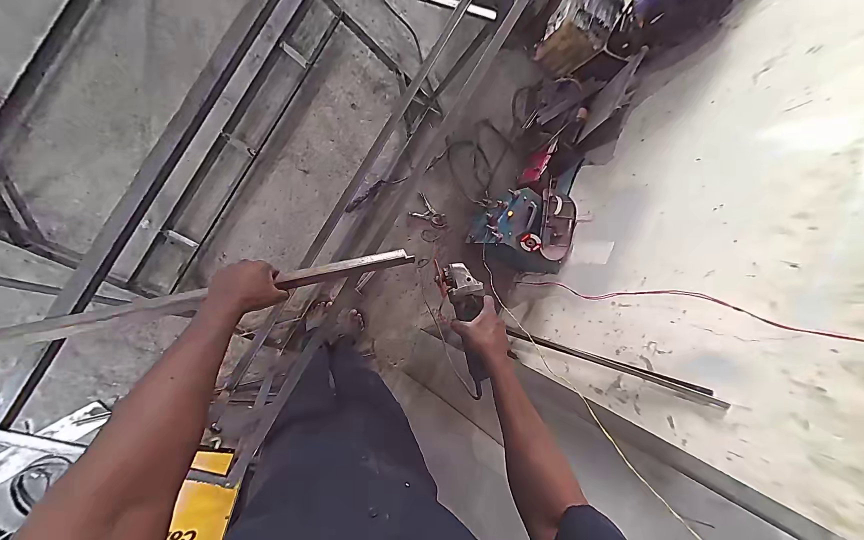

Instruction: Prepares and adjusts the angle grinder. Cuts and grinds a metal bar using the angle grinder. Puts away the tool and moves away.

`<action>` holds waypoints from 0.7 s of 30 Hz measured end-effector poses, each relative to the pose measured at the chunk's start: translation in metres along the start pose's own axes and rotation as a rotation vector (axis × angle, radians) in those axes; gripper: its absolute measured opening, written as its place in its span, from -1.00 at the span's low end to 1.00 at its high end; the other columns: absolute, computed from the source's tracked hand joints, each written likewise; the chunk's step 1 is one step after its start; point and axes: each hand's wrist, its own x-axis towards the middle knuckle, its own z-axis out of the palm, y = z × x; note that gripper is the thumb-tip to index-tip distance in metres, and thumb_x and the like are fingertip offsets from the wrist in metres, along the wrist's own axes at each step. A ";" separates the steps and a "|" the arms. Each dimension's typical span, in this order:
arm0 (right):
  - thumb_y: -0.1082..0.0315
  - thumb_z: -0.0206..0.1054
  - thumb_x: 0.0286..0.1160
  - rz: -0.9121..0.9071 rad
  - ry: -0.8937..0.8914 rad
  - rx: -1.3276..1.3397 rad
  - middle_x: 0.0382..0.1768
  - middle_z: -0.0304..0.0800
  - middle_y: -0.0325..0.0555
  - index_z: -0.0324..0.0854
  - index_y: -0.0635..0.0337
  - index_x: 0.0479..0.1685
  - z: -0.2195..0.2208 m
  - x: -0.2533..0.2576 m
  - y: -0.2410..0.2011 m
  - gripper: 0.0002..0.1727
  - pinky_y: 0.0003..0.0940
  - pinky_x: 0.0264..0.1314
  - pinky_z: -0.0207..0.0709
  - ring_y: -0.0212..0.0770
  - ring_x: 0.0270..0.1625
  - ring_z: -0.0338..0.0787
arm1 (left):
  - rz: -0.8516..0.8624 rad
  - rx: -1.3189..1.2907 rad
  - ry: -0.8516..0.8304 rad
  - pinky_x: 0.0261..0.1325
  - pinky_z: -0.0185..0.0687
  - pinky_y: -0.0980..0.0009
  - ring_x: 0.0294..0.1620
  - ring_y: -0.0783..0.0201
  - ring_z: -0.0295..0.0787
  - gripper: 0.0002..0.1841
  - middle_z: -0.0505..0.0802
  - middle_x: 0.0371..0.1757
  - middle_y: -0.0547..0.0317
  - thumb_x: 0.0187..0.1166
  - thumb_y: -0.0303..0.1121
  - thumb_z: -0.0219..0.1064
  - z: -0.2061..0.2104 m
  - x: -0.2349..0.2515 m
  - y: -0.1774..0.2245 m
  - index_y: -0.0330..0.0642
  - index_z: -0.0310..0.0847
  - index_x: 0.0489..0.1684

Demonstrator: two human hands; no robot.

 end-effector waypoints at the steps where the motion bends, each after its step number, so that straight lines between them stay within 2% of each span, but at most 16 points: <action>1: -0.21 0.62 -0.08 -0.002 0.016 -0.023 0.02 0.86 0.10 0.31 -0.03 0.64 0.001 -0.001 -0.001 0.08 0.28 0.02 0.68 0.17 0.07 0.87 | -0.012 0.023 0.063 -0.32 0.62 -0.32 -0.22 -0.18 0.83 -0.56 0.84 -0.38 0.00 0.25 0.24 0.50 0.002 -0.005 0.003 0.04 0.72 -0.40; 3: -0.24 0.60 -0.06 -0.010 0.034 -0.065 0.00 0.87 0.10 0.35 -0.02 0.62 0.006 -0.009 0.003 0.06 0.29 0.02 0.68 0.18 0.06 0.87 | -0.035 0.034 0.124 -0.34 0.60 -0.32 -0.24 -0.21 0.83 -0.63 0.83 -0.39 -0.04 0.28 0.12 0.49 0.011 -0.017 0.011 0.00 0.68 -0.43; 5: -0.29 0.56 -0.02 -0.025 0.046 -0.119 0.01 0.88 0.10 0.34 -0.03 0.62 0.006 -0.008 -0.002 0.05 0.28 0.00 0.69 0.18 0.05 0.88 | -0.063 0.043 0.118 -0.33 0.62 -0.34 -0.22 -0.22 0.84 -0.67 0.85 -0.36 -0.07 0.27 0.07 0.48 0.006 -0.014 0.015 0.00 0.71 -0.43; 11: -0.21 0.50 0.09 -0.108 0.080 -0.164 0.03 0.88 0.04 0.39 -0.08 0.57 0.005 -0.019 -0.016 -0.09 0.26 -0.03 0.68 0.16 0.06 0.88 | 0.002 0.080 -0.019 -0.33 0.63 -0.29 -0.22 -0.15 0.84 -0.67 0.84 -0.36 0.00 0.33 0.11 0.43 -0.003 0.003 0.006 0.04 0.72 -0.44; 13: -0.17 0.51 0.11 -0.145 0.098 -0.161 0.04 0.87 0.05 0.40 -0.07 0.56 0.002 -0.021 -0.021 -0.12 0.28 -0.02 0.67 0.17 0.05 0.88 | 0.014 0.066 -0.047 -0.27 0.64 -0.34 -0.17 -0.16 0.84 -0.64 0.85 -0.32 -0.02 0.34 0.12 0.45 -0.003 0.007 0.004 0.01 0.75 -0.40; 21: -0.10 0.56 0.08 -0.222 0.203 -0.221 -0.09 0.86 0.07 0.48 0.02 0.37 -0.004 -0.015 -0.031 -0.22 0.27 -0.16 0.67 0.20 -0.07 0.88 | -0.013 0.066 -0.050 -0.28 0.64 -0.31 -0.20 -0.18 0.84 -0.61 0.84 -0.35 -0.05 0.34 0.14 0.46 -0.005 0.004 0.007 -0.01 0.74 -0.41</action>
